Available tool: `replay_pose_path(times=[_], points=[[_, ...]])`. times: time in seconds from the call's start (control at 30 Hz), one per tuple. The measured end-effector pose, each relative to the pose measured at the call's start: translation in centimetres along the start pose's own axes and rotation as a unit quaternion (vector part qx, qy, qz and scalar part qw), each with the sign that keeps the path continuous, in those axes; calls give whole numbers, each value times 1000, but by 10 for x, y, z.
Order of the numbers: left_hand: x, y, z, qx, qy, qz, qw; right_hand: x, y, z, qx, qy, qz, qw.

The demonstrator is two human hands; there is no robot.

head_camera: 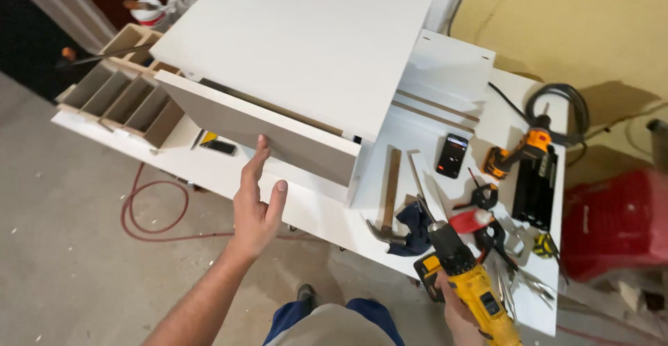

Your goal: Assembling a wooden cabinet by installing drawer slides using a power drill

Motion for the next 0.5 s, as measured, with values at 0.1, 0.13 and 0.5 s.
replay_pose_path(times=[0.1,0.13,0.5], points=[[-19,-16,-15,-21,-70,29,997,117,54,-33,-237,-76,-493,833],[-23,-15,-15,-24,-56,3,998,137,51,-30,-275,2,-467,840],[-48,-42,-14,-23,-150,66,986,212,-30,-17,-292,-56,-434,850]])
Point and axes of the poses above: each hand's wrist, its own x-axis away from the middle knuckle, its own z-axis out of the back of the hand, y = z × x, the point moved 10 cm from there along -x, towards the middle knuckle, and after that the axes turned 13 degrees about -x, right-handed, at the moved point
